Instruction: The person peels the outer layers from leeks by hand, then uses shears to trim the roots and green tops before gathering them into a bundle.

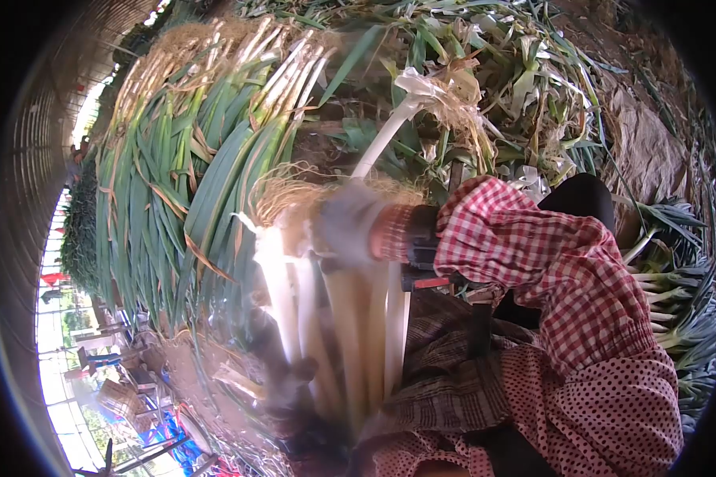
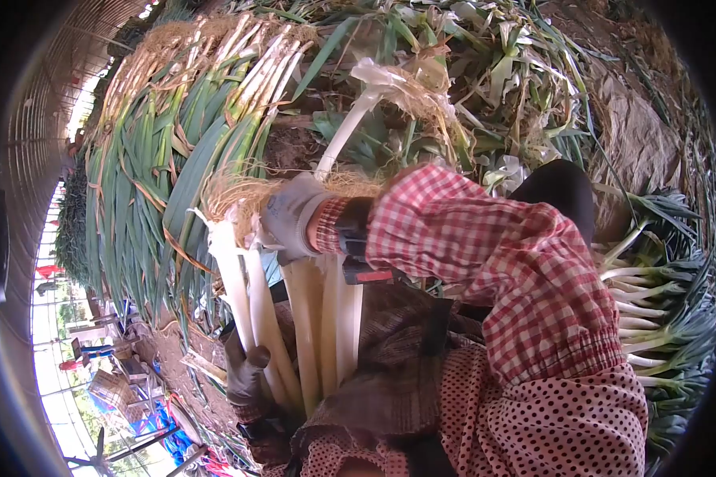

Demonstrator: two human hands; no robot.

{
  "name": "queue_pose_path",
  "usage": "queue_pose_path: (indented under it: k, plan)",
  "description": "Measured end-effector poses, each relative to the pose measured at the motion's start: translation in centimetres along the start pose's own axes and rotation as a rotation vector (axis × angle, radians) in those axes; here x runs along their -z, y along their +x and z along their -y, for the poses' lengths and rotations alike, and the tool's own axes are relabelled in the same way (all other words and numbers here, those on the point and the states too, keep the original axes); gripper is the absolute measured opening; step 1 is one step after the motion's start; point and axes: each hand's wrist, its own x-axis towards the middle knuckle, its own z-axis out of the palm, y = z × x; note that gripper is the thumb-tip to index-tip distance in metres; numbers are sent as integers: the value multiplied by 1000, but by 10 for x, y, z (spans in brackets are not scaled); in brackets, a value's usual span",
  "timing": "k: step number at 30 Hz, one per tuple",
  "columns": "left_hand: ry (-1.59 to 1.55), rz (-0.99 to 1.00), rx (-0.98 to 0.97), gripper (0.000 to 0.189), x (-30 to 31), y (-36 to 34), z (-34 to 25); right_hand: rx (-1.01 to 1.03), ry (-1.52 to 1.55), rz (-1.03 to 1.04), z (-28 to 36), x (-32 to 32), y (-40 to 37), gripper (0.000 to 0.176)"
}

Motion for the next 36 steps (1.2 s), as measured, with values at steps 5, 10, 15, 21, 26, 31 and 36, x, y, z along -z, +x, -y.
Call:
queue_pose_path:
  k: [5, 10, 15, 21, 26, 31, 36]
  plan:
    - [101, 106, -12, 93, 5, 0, -10, -16, 96, -72, 6, -21, 5, 33]
    - [112, 99, -32, 94, 24, 9, 32, -250, 196, -203, -31, -39, 24, 23]
    - [119, 128, 29, 96, 22, 10, 23, -50, -452, -653, -115, -48, 11, 27]
    - [20, 181, 1, 87, 6, 16, 10, 172, 335, -612, -46, -40, -52, 24]
    - [254, 155, 60, 75, 5, 13, 10, -306, -912, -742, -108, -79, -5, 27]
    - [352, 148, 64, 57, -14, 16, -7, -217, -23, -359, -49, 11, -52, 24]
    - [312, 134, 98, 55, -19, 12, -15, 28, -57, -448, -36, -25, -77, 24]
